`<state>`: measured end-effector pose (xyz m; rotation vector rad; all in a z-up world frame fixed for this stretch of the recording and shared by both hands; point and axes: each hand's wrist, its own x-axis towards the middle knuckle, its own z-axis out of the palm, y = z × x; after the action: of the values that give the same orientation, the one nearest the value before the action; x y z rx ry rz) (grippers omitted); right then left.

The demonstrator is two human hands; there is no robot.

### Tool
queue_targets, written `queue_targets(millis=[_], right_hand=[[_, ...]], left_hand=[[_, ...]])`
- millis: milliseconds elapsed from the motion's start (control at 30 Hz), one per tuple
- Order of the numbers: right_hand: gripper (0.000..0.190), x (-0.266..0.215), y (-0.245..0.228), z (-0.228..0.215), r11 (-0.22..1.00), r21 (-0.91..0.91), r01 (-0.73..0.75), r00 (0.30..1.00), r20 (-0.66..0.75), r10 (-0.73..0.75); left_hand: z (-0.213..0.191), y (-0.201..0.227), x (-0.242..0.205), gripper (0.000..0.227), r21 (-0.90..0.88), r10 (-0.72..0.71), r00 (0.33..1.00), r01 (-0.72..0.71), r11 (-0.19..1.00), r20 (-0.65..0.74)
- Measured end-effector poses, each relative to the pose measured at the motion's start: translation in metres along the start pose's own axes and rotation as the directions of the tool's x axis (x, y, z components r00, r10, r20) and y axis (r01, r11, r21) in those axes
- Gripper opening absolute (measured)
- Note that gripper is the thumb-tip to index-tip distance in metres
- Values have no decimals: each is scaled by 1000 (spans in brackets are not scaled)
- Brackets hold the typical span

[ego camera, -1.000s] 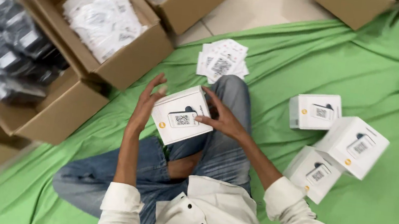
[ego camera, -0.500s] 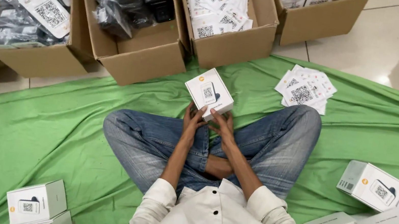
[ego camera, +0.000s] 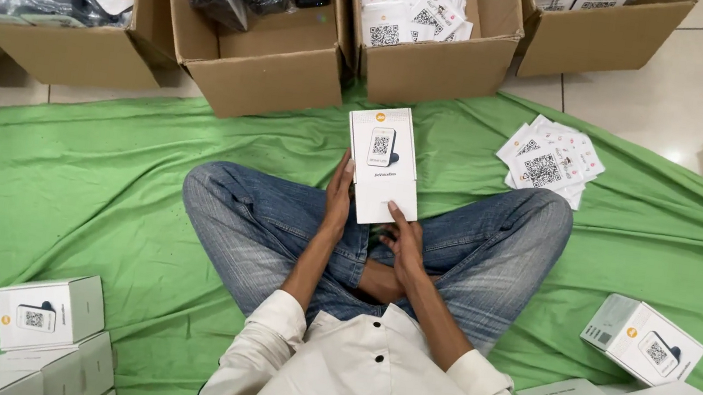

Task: The person packs QR code stickers and items into product boxes.

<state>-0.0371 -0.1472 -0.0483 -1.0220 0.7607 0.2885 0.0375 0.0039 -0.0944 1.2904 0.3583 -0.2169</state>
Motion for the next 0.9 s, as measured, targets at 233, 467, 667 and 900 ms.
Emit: queue_targets(millis=[233, 467, 667, 900], right_hand=[[46, -20, -21, 2, 988, 68, 137, 981, 132, -145], [38, -25, -42, 10, 986, -25, 167, 983, 83, -165], [40, -30, -52, 8, 944, -160, 287, 956, 113, -272], [48, -40, -68, 18, 912, -296, 284, 958, 127, -257]], left_hand=[[-19, -12, -46, 43, 176, 235, 942, -196, 965, -239], [15, 37, -130, 25, 593, 17, 991, -95, 800, 136], [48, 64, -110, 45, 665, 530, 659, -714, 219, 534], [29, -21, -7, 19, 700, 239, 801, -596, 392, 548]])
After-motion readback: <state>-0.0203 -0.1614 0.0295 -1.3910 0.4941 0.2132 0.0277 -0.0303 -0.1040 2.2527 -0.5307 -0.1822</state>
